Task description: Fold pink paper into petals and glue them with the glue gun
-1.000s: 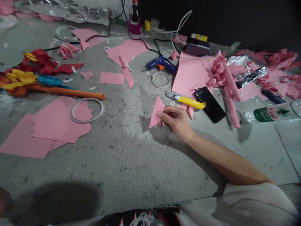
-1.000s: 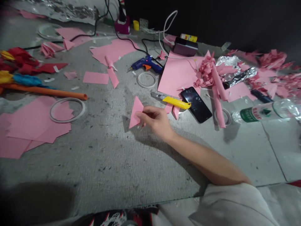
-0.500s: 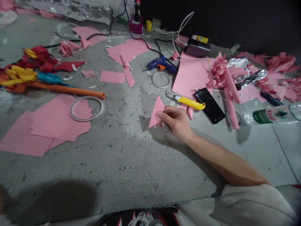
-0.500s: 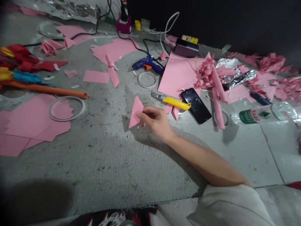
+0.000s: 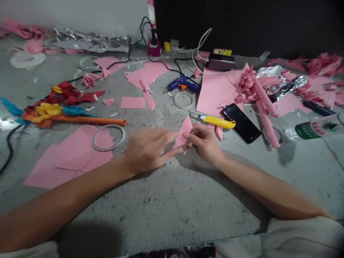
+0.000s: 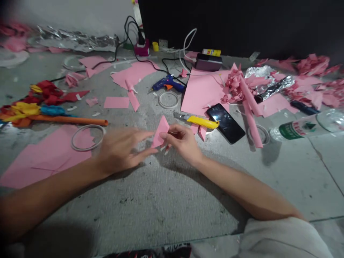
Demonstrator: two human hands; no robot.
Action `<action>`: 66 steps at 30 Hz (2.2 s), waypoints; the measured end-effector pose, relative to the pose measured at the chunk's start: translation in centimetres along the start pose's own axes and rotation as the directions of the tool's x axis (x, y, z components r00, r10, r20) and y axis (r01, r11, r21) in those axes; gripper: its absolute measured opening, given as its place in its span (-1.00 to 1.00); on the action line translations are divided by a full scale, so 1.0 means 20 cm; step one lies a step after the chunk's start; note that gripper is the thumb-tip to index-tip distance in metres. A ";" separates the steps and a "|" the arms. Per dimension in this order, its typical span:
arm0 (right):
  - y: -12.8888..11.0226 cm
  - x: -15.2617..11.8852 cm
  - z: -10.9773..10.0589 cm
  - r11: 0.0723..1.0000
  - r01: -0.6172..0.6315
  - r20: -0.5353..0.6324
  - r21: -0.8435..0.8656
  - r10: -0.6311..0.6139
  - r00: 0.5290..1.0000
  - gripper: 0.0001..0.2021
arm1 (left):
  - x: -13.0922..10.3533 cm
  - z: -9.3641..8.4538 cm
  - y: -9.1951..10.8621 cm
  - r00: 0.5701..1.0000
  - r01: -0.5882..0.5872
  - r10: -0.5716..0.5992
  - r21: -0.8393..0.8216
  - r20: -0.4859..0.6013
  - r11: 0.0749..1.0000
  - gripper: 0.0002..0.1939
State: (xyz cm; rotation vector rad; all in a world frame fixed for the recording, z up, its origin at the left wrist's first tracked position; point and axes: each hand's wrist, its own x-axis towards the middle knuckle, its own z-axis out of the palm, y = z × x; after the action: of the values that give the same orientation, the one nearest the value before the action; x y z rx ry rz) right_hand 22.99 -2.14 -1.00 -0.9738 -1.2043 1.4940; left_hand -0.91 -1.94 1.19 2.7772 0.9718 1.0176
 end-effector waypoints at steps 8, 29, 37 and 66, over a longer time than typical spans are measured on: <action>-0.02 0.00 0.01 0.998 0.045 0.075 0.034 -0.047 0.996 -0.73 | -0.04 0.06 0.03 0.995 -0.093 0.094 0.018 -0.043 0.995 -0.73; -0.04 -0.01 0.00 0.991 -0.011 0.067 0.135 0.002 0.998 -0.78 | 0.00 0.05 -0.04 0.885 0.445 -0.429 -0.597 0.181 0.667 -0.84; -0.01 -0.01 0.00 0.997 0.004 -0.003 0.082 -0.004 1.000 -0.79 | 0.00 0.06 -0.05 0.842 0.502 -0.472 -0.703 0.263 0.504 -0.73; -0.02 -0.01 0.00 0.998 -0.018 -0.021 0.059 0.019 1.000 -0.82 | 0.00 0.05 -0.05 0.839 0.534 -0.428 -0.655 0.335 0.534 -0.69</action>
State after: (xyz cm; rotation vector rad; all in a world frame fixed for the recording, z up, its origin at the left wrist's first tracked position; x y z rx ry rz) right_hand 23.13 -2.39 -0.66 -0.9620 -1.1330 1.5214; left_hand -0.92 -0.92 0.12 1.7331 0.9475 0.8441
